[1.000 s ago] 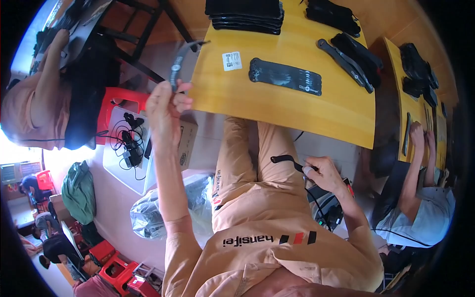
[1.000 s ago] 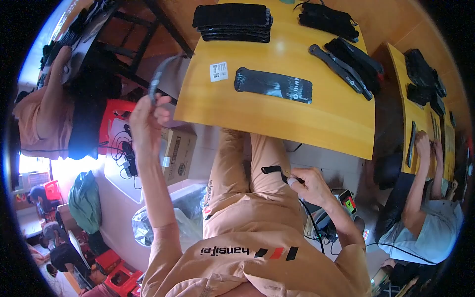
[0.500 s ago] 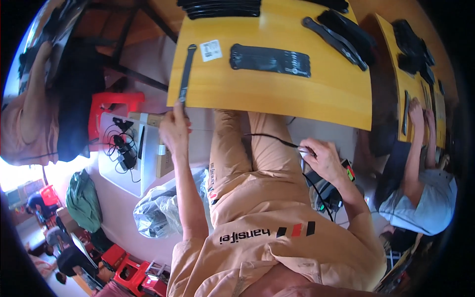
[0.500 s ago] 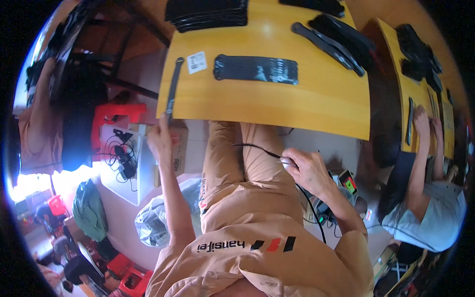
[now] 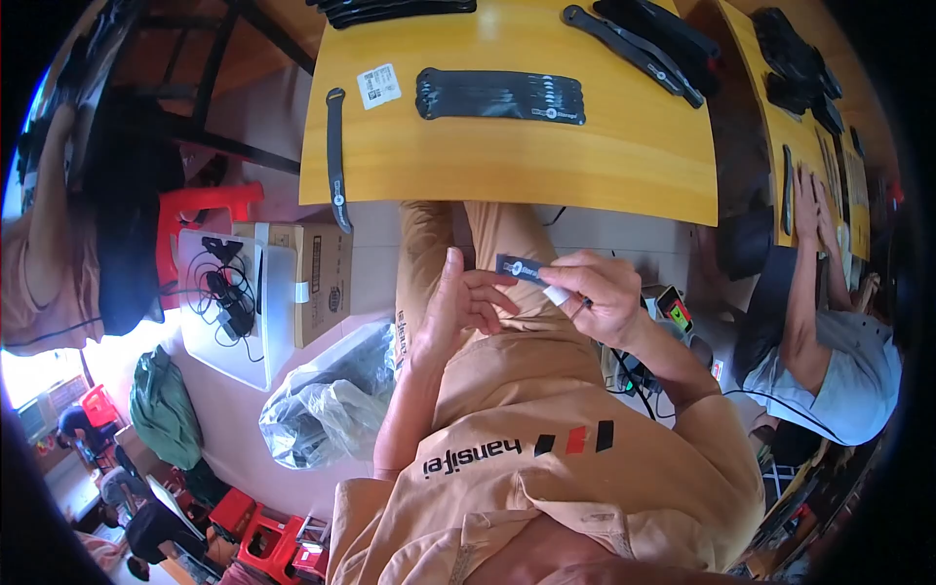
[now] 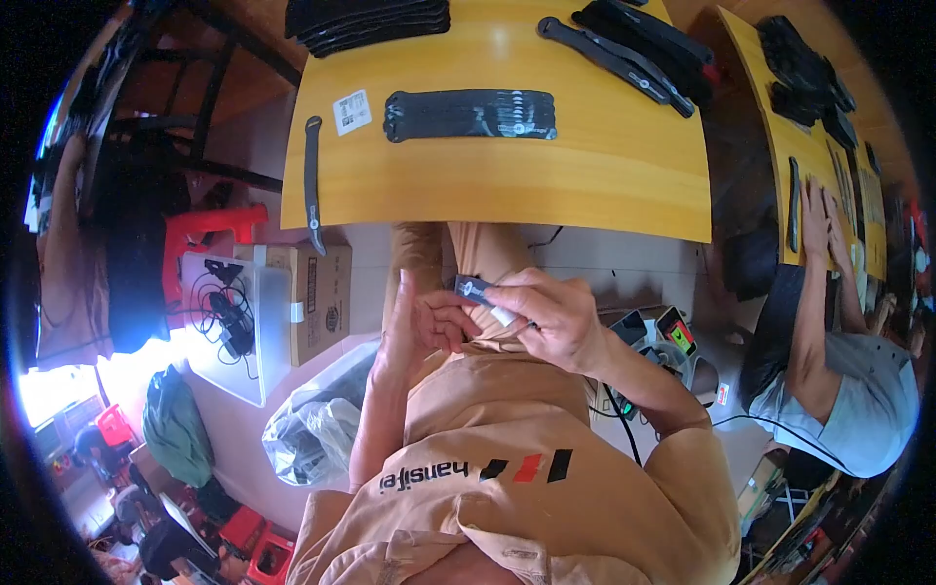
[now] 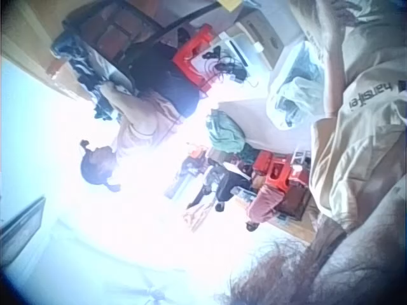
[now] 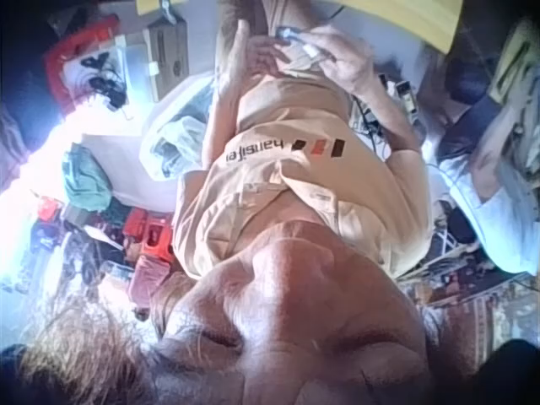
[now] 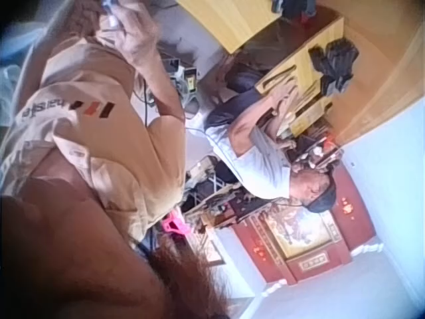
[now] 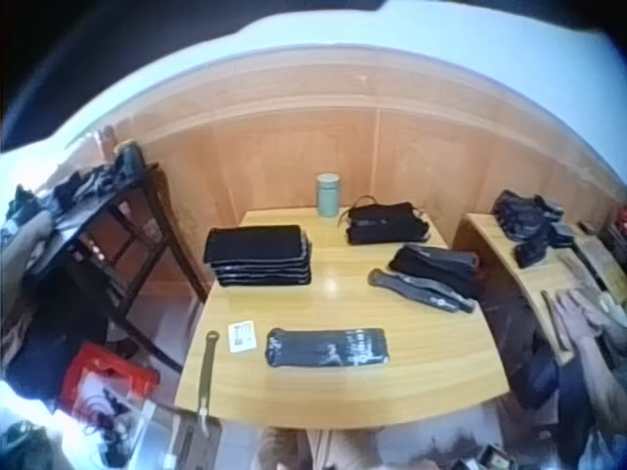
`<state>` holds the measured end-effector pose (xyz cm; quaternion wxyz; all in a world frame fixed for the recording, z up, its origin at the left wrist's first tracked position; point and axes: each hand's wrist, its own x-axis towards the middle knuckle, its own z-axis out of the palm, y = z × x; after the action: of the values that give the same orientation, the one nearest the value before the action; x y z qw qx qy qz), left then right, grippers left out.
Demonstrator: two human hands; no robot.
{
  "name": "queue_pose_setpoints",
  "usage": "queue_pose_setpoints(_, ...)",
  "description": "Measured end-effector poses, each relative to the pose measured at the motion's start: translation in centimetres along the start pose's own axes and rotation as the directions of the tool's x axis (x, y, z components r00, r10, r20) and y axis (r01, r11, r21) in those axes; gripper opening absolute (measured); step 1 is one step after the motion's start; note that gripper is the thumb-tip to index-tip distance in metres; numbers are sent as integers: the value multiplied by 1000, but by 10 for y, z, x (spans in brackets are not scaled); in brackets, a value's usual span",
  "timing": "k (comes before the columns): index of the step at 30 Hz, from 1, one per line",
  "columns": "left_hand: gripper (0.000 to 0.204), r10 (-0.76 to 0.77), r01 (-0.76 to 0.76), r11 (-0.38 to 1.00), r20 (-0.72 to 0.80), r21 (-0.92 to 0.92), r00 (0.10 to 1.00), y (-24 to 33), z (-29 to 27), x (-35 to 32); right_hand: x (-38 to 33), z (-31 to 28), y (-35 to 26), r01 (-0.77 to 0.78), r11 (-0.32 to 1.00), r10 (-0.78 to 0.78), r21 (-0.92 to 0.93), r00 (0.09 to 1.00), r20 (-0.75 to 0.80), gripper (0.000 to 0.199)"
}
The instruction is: Assembling plastic fasteners into rubber bag handles using a small screwdriver-like tool.
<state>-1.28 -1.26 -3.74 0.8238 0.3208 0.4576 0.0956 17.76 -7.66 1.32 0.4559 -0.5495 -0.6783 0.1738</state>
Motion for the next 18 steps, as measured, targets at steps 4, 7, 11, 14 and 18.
queue_pose_setpoints(4,44,54,124,776,261,-618,964,-9,5,4,-7,3,-5,75,991,-75,109,997,5,22)
queue_pose_setpoints(7,8,147,-72,589,19,-805,989,-11,7,7,-14,-6,-2,-79,970,64,230,995,72,22)
queue_pose_setpoints(11,5,237,-285,683,-165,-672,957,-1,20,8,-19,-15,4,-435,782,380,446,900,212,16)
queue_pose_setpoints(14,7,354,-415,725,-220,-550,909,1,25,11,-25,-8,8,-676,510,678,532,697,235,16)
queue_pose_setpoints(18,10,404,-484,680,-269,-550,874,8,28,9,-9,-9,12,-712,435,739,551,632,233,11)
